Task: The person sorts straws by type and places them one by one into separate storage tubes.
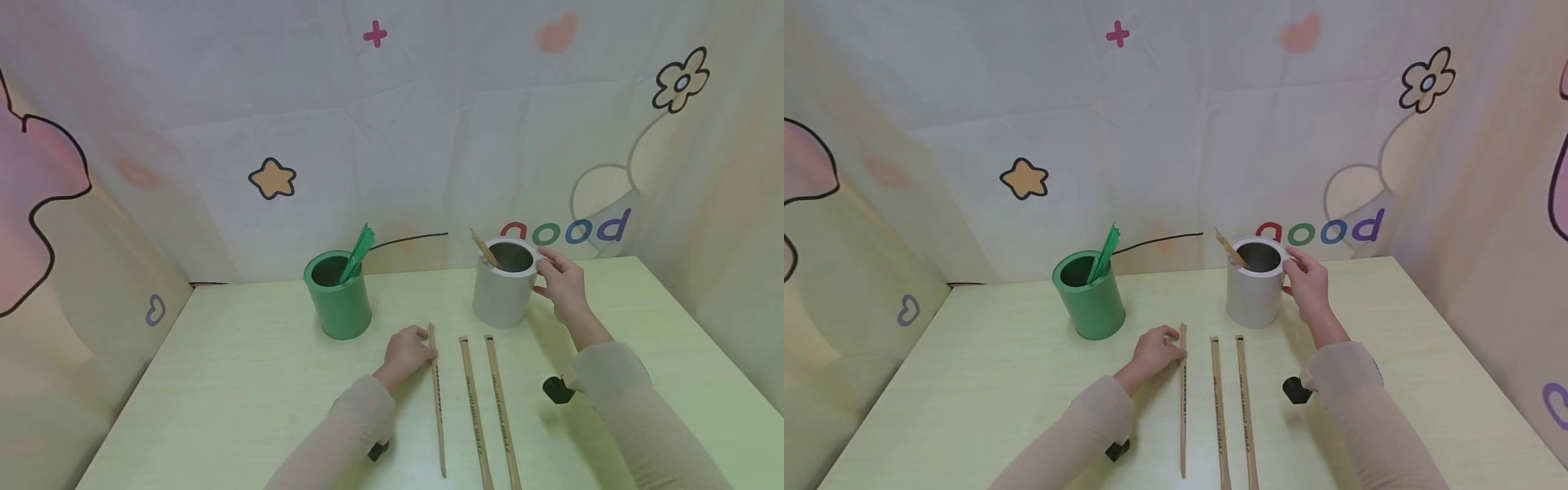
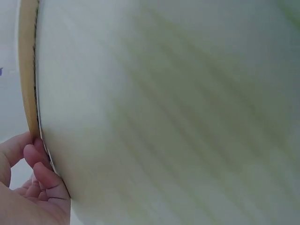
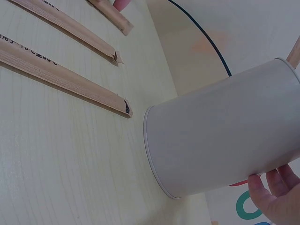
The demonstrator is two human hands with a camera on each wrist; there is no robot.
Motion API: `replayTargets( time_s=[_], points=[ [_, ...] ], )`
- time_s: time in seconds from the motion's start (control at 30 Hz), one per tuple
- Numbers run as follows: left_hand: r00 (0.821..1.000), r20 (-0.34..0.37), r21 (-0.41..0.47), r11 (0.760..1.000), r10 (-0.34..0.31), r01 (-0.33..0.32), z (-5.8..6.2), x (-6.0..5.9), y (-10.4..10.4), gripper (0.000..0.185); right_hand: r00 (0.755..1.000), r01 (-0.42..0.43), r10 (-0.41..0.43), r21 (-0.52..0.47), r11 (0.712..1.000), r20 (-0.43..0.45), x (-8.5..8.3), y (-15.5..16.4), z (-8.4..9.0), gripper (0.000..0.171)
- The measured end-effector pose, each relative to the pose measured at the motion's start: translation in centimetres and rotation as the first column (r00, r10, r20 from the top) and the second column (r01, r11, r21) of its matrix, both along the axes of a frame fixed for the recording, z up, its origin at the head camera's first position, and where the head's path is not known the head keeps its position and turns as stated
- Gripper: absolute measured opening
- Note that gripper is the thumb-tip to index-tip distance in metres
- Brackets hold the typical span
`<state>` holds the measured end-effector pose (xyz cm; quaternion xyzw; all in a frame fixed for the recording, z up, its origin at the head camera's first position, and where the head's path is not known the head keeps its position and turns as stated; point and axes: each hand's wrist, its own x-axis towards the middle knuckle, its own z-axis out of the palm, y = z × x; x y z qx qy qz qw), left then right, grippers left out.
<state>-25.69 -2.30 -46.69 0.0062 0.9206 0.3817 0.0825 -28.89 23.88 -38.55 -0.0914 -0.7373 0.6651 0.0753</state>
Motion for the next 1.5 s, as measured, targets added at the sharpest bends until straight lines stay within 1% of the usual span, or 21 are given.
replayTargets(
  time_s=[0.07, 0.2, 0.3, 0.43, 0.7, 0.8, 0.87, 0.97, 1.1, 1.17, 1.2, 1.37, 1.4, 1.43, 1.5],
  points=[
    [1.0, 0.015, 0.028, 0.999, 0.017, -0.018, 0.0, -0.1, -0.1, 0.03, 1.0, -0.001, 0.001, 0.004, 1.0, -0.002, 0.0, 0.0, 0.0, 0.047],
    [0.997, 0.07, 0.124, 0.991, 0.04, -0.048, 0.1, -0.4, -0.2, 0.02, 1.0, -0.001, 0.001, 0.008, 1.0, 0.0, -0.1, 0.0, 0.1, 0.047],
    [0.993, 0.111, 0.2, 0.978, 0.04, -0.061, 0.3, -0.5, -0.3, 0.014, 1.0, -0.001, 0.001, 0.006, 1.0, 0.001, -0.1, 0.0, 0.1, 0.048],
    [0.987, 0.158, 0.279, 0.957, 0.036, -0.079, 0.6, -0.5, -0.5, 0.012, 1.0, -0.001, 0.001, 0.004, 1.0, 0.001, -0.2, 0.0, 0.0, 0.047],
    [0.973, 0.227, 0.355, 0.927, 0.039, -0.12, 1.3, -0.7, -0.9, 0.013, 1.0, -0.007, 0.007, 0.005, 1.0, -0.008, -0.2, 0.0, 0.1, 0.047],
    [0.964, 0.264, 0.388, 0.911, 0.035, -0.14, 1.6, -0.8, -1.0, 0.012, 1.0, -0.008, 0.008, 0.005, 1.0, -0.01, -0.2, 0.0, 0.1, 0.047],
    [0.958, 0.286, 0.407, 0.902, 0.022, -0.143, 1.8, -0.8, -1.1, 0.012, 1.0, -0.007, 0.007, 0.004, 1.0, -0.009, -0.2, 0.0, 0.1, 0.047],
    [0.949, 0.316, 0.454, 0.88, -0.011, -0.141, 2.4, -0.6, -1.3, 0.014, 1.0, -0.005, 0.005, 0.009, 1.0, -0.007, -0.2, 0.0, 0.1, 0.047],
    [0.946, 0.32, 0.491, 0.862, -0.047, -0.123, 3.5, -0.4, -1.5, 0.015, 1.0, -0.004, 0.004, 0.018, 1.0, -0.005, -0.2, 0.0, 0.0, 0.047],
    [0.95, 0.307, 0.498, 0.861, -0.062, -0.105, 4.1, -0.3, -1.6, 0.015, 1.0, -0.003, 0.003, 0.019, 1.0, -0.004, -0.1, 0.0, 0.1, 0.047],
    [0.952, 0.296, 0.503, 0.86, -0.074, -0.09, 4.8, 0.0, -1.7, 0.015, 1.0, -0.002, 0.002, 0.019, 1.0, -0.003, -0.1, 0.0, 0.1, 0.047],
    [0.964, 0.24, 0.523, 0.852, -0.118, -0.026, 6.2, 0.1, -1.8, 0.015, 1.0, 0.005, -0.005, 0.014, 1.0, 0.005, -0.1, -0.1, 0.2, 0.047],
    [0.966, 0.227, 0.527, 0.85, -0.121, -0.017, 6.4, 0.2, -1.8, 0.015, 1.0, 0.005, -0.006, 0.015, 1.0, 0.006, -0.1, -0.1, 0.2, 0.047],
    [0.968, 0.219, 0.529, 0.848, -0.12, -0.015, 6.3, -0.1, -1.7, 0.015, 1.0, 0.005, -0.006, 0.015, 1.0, 0.007, 0.0, -0.1, 0.1, 0.047],
    [0.974, 0.195, 0.543, 0.84, -0.118, -0.008, 6.8, 0.0, -1.6, 0.014, 1.0, 0.003, -0.003, 0.014, 1.0, 0.006, -0.1, -0.1, 0.1, 0.047]
  ],
)
